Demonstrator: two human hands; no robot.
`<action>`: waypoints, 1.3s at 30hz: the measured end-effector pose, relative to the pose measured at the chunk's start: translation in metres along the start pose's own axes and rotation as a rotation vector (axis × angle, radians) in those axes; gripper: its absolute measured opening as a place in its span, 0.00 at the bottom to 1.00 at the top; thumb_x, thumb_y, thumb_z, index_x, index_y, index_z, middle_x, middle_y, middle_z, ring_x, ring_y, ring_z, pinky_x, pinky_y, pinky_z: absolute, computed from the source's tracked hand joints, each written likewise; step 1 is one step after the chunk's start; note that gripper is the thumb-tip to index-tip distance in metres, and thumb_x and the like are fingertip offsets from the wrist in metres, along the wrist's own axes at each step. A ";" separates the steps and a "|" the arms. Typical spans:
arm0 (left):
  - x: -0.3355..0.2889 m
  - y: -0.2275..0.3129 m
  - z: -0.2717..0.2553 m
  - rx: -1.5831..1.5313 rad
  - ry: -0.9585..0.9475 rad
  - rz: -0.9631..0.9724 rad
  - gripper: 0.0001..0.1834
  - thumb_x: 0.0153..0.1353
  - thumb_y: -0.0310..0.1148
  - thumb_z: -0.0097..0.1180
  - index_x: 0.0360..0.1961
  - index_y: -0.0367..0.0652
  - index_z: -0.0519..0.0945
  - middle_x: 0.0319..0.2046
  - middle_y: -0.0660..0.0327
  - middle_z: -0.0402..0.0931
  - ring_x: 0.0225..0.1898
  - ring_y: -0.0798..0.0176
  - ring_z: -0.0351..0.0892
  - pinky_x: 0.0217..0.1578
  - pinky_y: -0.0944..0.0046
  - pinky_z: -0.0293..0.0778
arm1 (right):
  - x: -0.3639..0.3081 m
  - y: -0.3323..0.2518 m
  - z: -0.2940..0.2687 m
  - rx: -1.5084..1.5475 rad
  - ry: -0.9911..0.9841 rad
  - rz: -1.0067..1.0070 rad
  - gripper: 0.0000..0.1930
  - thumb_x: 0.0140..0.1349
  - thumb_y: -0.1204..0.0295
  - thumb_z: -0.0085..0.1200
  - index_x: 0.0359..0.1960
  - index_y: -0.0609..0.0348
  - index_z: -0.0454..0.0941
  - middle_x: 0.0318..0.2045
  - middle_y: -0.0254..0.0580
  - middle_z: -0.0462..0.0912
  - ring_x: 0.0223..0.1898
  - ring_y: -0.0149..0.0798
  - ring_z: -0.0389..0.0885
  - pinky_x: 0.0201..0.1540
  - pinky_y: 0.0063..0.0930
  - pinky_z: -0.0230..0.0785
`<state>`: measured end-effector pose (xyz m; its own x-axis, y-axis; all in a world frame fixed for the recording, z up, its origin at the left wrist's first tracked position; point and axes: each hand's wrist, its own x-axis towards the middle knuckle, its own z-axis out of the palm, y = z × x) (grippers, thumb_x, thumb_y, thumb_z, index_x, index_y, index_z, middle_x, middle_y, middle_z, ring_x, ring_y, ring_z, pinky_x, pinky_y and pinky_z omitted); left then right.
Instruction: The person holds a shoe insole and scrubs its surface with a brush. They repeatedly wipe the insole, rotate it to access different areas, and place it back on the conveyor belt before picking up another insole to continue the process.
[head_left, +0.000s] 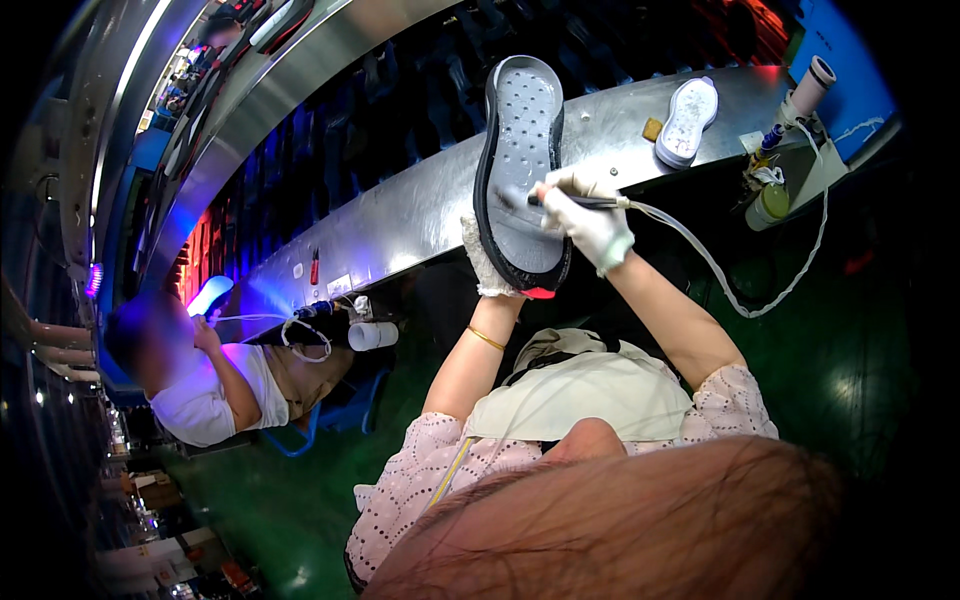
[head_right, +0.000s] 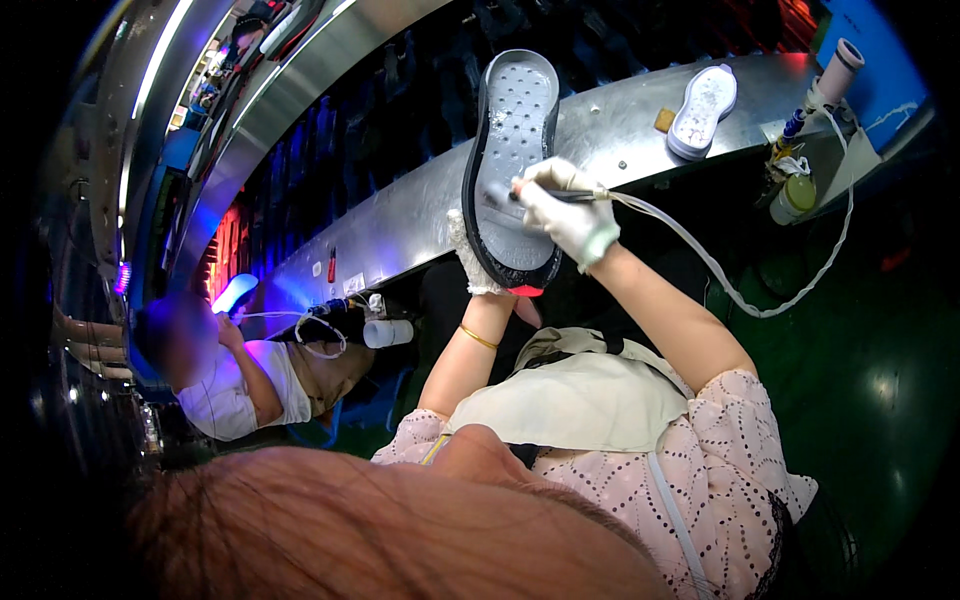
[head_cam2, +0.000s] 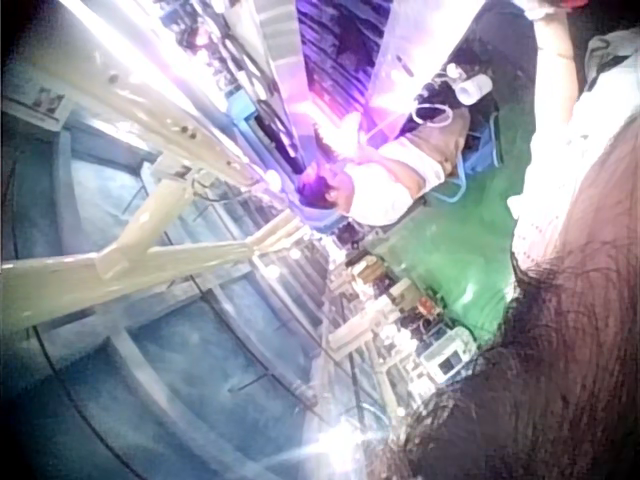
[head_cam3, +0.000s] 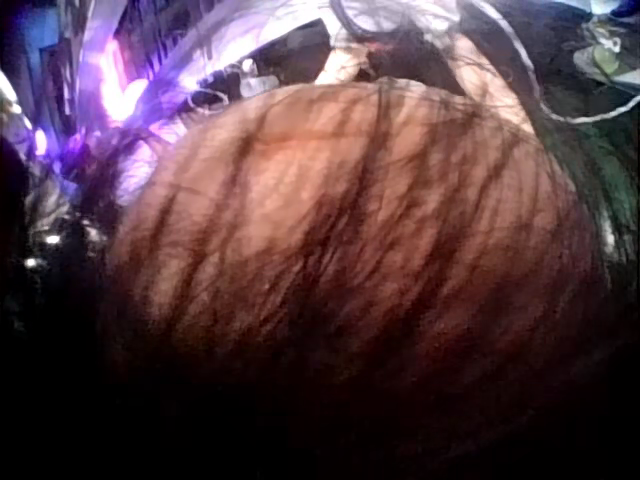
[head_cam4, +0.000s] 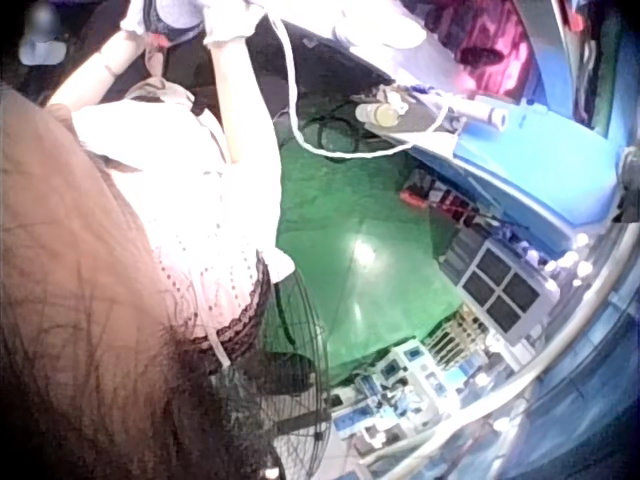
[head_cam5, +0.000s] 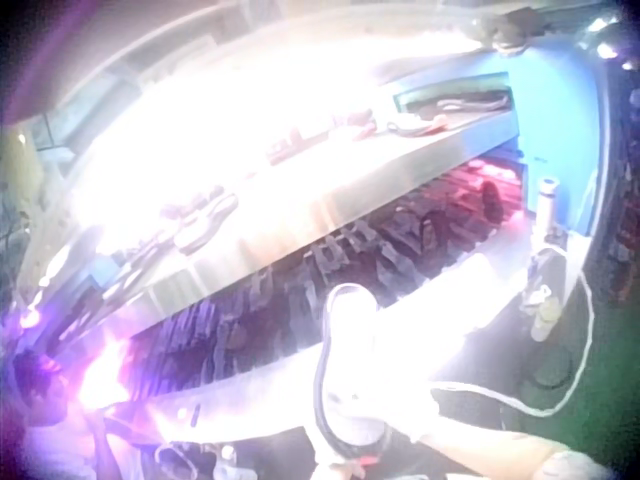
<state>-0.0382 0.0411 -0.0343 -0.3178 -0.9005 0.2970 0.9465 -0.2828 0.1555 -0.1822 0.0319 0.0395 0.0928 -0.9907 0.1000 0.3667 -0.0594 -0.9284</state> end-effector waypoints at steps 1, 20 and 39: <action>0.005 -0.008 0.016 -0.151 -0.052 0.046 0.38 0.66 0.61 0.27 0.66 0.42 0.54 0.64 0.57 0.56 0.63 0.58 0.56 0.64 0.58 0.51 | 0.007 0.000 0.001 -0.176 0.130 -0.064 0.04 0.60 0.72 0.57 0.29 0.57 0.76 0.22 0.28 0.78 0.22 0.18 0.73 0.24 0.14 0.65; -0.002 -0.009 0.012 0.227 0.196 0.030 0.39 0.63 0.64 0.34 0.65 0.46 0.59 0.63 0.56 0.60 0.61 0.54 0.60 0.62 0.54 0.56 | 0.018 -0.011 0.004 0.188 -0.044 -0.126 0.04 0.61 0.75 0.54 0.36 0.59 0.73 0.30 0.37 0.81 0.23 0.24 0.77 0.25 0.14 0.69; -0.013 0.010 0.057 0.315 0.163 -0.206 0.49 0.53 0.67 0.49 0.68 0.49 0.52 0.66 0.55 0.55 0.63 0.48 0.60 0.62 0.36 0.54 | 0.042 -0.039 -0.071 -0.539 -0.236 -0.214 0.06 0.51 0.83 0.59 0.29 0.58 0.77 0.34 0.34 0.81 0.37 0.27 0.78 0.44 0.21 0.70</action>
<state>-0.0279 0.0684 0.0176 -0.4622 -0.8831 0.0805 0.7923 -0.3704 0.4848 -0.2585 -0.0158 0.0542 0.2934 -0.9000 0.3225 -0.1129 -0.3676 -0.9231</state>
